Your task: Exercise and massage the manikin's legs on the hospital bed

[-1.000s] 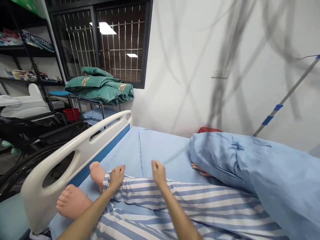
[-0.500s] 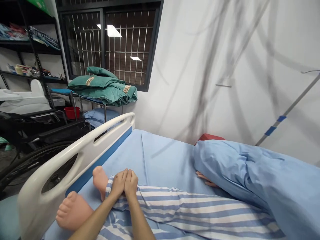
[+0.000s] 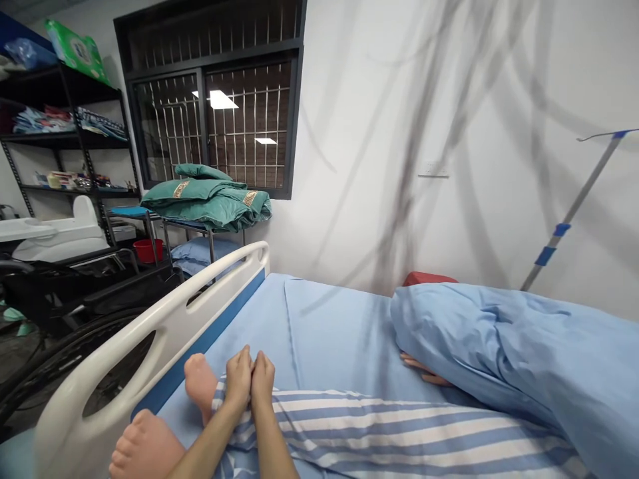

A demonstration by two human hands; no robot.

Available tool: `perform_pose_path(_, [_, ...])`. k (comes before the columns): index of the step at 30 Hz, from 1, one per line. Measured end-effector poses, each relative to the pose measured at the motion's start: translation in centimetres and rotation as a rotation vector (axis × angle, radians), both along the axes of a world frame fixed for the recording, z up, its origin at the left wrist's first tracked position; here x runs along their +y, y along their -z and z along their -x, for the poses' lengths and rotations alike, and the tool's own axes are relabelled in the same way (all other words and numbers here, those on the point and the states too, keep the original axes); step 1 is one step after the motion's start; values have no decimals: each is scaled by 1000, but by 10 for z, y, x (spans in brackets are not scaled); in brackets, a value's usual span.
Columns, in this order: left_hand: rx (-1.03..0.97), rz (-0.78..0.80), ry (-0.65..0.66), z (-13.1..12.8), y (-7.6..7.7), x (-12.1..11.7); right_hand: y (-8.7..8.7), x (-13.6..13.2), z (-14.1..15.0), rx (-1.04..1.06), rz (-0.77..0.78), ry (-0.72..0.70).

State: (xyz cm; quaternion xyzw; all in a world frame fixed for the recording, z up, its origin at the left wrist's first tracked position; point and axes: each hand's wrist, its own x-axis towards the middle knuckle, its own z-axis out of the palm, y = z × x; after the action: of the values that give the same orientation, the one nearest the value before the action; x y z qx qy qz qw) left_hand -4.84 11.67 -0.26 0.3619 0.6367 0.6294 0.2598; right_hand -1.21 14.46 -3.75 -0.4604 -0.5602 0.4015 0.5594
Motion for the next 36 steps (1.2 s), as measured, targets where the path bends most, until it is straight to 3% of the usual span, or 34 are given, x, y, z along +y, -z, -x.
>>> perform_pose_path(5, [416,153,49,1,24,-7,-1,-1,-10,114,116,32])
perform_pose_path(9, [645,245,93,-2,29,-11,-11,-9,-28,-165,4,47])
perform_pose_path(13, [783,294,147,-3,30,-13,-36,-17,-47,-450,-108,-49])
perform_pose_path(16, [791,347,149,-4,29,-14,-54,-21,-55,-549,-169,-92])
perform_pose_path(18, [785,349,151,-3,28,-14,-55,-23,-57,-569,-189,-94])
perform_pose_path(22, [786,290,157,-1,32,-13,-28,-21,-56,-557,-140,-40])
perform_pose_path(25, [803,248,176,1,37,-12,-6,-15,-55,-436,-74,37])
perform_pose_path(27, [772,248,184,0,36,-10,-1,-11,-55,-337,-58,36])
perform_pose_path(32, [577,128,226,-12,9,5,-5,-8,-58,-159,-54,3])
perform_pose_path(36, [419,30,186,-30,-12,17,-7,-4,-63,23,-2,-32])
